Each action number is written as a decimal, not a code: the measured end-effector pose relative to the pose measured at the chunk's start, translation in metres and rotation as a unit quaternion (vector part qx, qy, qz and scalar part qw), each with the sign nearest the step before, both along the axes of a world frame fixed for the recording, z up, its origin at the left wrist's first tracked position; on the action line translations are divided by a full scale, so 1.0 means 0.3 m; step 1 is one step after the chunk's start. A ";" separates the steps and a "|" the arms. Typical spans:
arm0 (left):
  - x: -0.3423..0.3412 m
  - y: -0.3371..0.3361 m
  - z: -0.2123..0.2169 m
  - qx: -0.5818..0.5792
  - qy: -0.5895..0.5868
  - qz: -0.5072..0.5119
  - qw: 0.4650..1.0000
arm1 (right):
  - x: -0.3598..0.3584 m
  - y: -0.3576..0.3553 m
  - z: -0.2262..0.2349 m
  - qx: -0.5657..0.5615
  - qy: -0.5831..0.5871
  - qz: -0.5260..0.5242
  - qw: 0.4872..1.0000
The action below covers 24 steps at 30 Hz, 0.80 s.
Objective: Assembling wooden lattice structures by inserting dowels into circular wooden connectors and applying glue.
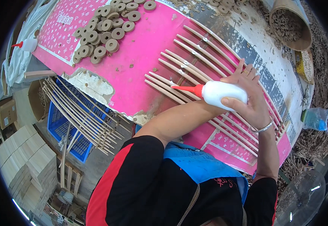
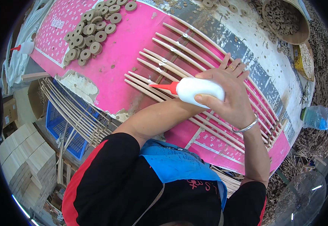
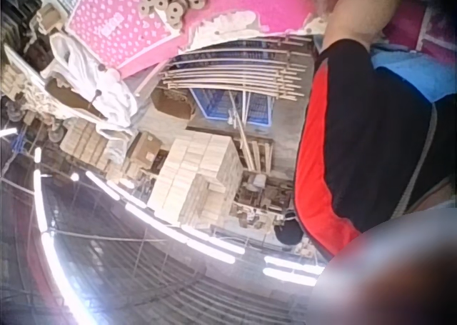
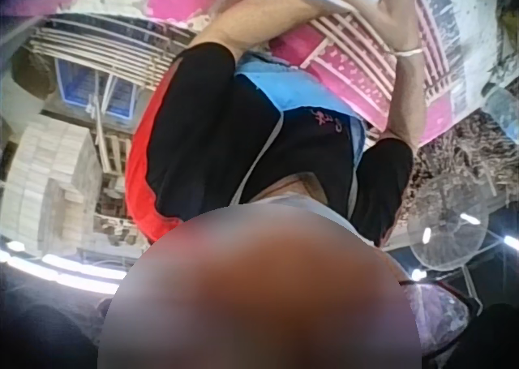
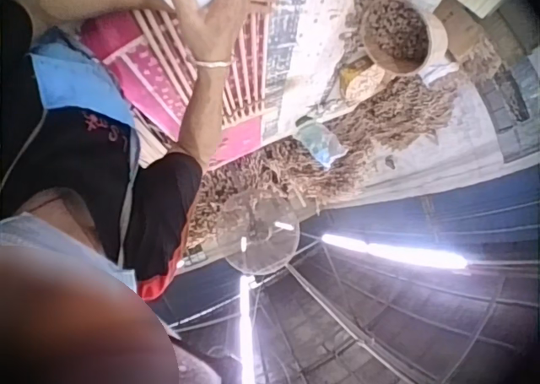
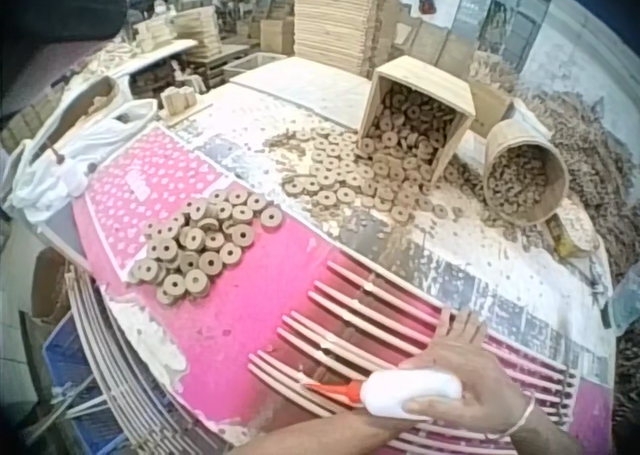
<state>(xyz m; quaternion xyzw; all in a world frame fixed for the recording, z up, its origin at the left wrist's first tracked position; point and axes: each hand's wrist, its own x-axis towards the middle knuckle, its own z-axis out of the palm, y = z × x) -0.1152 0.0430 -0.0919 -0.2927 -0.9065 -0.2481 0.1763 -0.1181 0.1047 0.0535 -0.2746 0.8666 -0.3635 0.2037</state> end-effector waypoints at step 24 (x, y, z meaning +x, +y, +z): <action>0.012 -0.046 0.000 -0.014 0.019 0.011 1.000 | -0.003 -0.025 -0.007 -0.020 -0.032 0.006 0.999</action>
